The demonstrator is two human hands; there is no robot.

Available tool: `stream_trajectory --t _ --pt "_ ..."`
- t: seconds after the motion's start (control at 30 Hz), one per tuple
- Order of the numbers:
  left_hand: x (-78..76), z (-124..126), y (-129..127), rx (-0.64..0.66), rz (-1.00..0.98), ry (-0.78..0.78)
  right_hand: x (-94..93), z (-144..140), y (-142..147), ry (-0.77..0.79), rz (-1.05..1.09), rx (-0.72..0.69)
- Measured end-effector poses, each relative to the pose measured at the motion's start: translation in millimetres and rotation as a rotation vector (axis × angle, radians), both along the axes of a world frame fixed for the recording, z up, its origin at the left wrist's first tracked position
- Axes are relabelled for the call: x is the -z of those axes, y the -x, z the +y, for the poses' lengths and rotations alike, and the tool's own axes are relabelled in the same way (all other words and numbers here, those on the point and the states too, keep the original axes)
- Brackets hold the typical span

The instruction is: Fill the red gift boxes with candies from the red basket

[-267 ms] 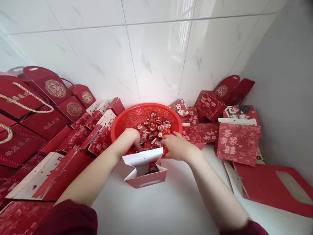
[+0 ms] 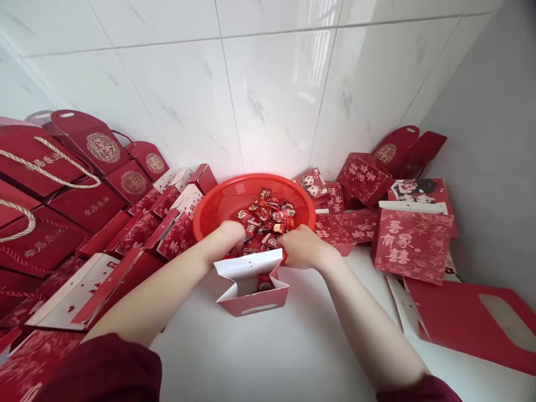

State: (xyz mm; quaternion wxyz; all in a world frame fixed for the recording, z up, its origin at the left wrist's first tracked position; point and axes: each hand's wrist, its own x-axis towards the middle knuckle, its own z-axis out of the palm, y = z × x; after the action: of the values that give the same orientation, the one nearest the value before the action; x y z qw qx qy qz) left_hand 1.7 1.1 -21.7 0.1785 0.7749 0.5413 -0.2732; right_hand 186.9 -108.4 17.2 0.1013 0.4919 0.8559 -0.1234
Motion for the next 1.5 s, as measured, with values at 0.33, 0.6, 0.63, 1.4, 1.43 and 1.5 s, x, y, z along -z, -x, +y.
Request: stream_trajectory --t 0.33,0.6,0.63,1.4,1.43,1.5 --pt "-20.8 20 27 -0.011 0.000 0.208 4.1 3 -4 -0.021 0.060 -0.022" --pt "-18.4 29 33 -0.015 -0.318 0.054 4.7 3 -5 -0.019 0.084 -0.030" --pt "-18.3 30 33 -0.022 -0.347 0.037 4.4 3 -4 -0.018 0.083 -0.029" --pt "-66.6 -26 15 0.021 -0.812 -0.503 -2.8 8 -39 0.198 0.609 -0.052" --pt "-75.7 -38 12 0.033 -0.855 -0.564 -7.6 4 -43 0.217 0.674 -0.032" --pt "-91.9 -63 7 0.117 -0.975 -0.707 -17.6 -5 -45 0.184 0.811 0.023"
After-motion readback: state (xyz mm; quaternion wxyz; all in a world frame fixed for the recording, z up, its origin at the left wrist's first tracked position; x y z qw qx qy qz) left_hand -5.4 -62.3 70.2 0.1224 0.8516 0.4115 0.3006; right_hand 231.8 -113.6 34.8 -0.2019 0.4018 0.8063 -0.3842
